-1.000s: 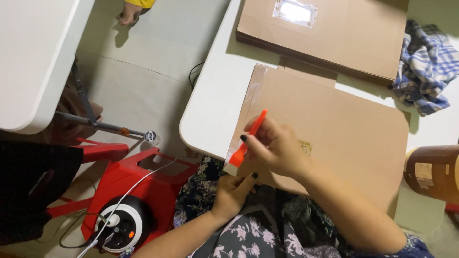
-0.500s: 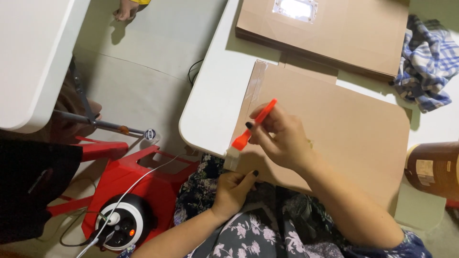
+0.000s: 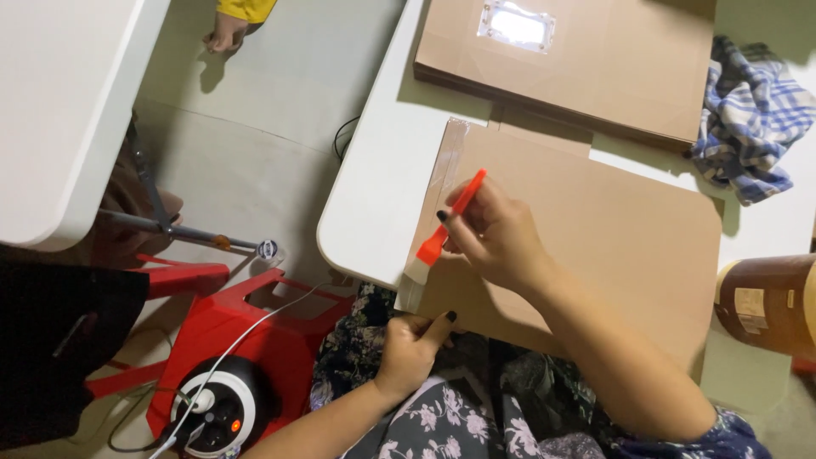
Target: Assembling cardboard boxes by folding pre-cut pieces and applying glue with a brush.
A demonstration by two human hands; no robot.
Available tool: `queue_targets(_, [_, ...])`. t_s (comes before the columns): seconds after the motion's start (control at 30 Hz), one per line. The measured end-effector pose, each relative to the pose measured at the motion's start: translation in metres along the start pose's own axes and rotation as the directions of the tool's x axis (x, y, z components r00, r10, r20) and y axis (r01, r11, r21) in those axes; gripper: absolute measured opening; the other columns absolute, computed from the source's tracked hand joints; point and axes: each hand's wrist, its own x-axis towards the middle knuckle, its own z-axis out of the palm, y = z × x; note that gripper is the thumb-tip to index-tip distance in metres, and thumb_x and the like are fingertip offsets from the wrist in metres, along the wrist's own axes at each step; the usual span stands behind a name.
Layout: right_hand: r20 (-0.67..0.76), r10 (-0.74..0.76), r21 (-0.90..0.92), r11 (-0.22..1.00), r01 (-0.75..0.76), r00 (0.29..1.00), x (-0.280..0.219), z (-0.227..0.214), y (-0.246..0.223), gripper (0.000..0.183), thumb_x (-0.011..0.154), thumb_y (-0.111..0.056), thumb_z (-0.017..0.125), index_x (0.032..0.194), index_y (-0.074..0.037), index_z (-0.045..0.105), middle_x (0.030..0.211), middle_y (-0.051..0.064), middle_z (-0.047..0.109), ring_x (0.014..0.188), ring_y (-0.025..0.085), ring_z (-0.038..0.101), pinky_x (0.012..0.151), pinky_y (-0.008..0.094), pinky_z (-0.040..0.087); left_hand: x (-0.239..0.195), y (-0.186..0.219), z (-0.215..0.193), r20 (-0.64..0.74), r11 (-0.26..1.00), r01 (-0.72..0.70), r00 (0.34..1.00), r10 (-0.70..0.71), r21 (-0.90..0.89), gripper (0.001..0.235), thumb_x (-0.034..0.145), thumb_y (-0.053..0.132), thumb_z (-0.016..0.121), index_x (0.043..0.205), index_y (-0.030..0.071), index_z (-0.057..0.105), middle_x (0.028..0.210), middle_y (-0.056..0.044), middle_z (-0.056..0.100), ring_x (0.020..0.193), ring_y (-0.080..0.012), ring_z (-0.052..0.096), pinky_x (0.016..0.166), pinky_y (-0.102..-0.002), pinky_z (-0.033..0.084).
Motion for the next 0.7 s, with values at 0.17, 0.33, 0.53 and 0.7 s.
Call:
queue_targets(0.17, [-0.163,-0.076,-0.149,0.987,0.052,0.984,0.030,-0.012,0.021,0.010,0.102,-0.012,0.065,0.104,-0.006,0.057,0.075,0.005,0.074,0.066,0.016,0.079,0.050,0.025,0.059,0.002,-0.003,-0.002,-0.034,0.993,-0.009,0.999,0.013,0.118,0.036,0.090,0.020,0.072,0.058,0.004,0.074,0.056,-0.005,0.072,0.053,-0.0102,0.064,0.052,-0.028,0.049])
queue_targets(0.33, [-0.405,-0.341,-0.164,0.940,0.299,0.848,0.041,-0.027,0.015,0.005,0.108,-0.005,0.057,0.109,-0.002,0.053,0.089,0.013,0.067,0.074,0.023,0.078,0.062,0.026,0.057,0.004,-0.007,-0.002,-0.025,0.995,-0.014,1.000,0.016,0.101,0.038,0.091,0.023,0.071,0.059,0.003,0.075,0.057,-0.006,0.073,0.055,-0.0101,0.064,0.054,-0.028,0.050])
queue_targets(0.53, [0.202,-0.457,-0.564,0.669,0.484,0.866,-0.006,0.001,0.024,0.028,0.089,-0.006,0.058,0.115,-0.016,0.066,0.111,0.004,0.068,0.098,0.021,0.067,0.071,0.034,0.057,0.005,-0.005,-0.001,-0.052,0.999,-0.010,0.999,0.012,0.050,0.031,0.090,0.024,0.075,0.069,0.002,0.084,0.058,-0.007,0.074,0.053,-0.0135,0.068,0.052,-0.027,0.048])
queue_targets(0.7, [0.221,-0.623,-0.311,0.684,0.660,0.750,-0.055,0.006,0.010,0.021,0.095,-0.002,0.066,0.114,0.005,0.062,0.112,0.022,0.072,0.098,0.034,0.072,0.084,0.045,0.062,-0.001,0.009,0.000,-0.046,0.992,0.039,0.998,-0.034,0.119,0.041,0.088,0.023,0.073,0.050,0.009,0.068,0.046,0.002,0.058,0.046,-0.0080,0.048,0.049,-0.028,0.035])
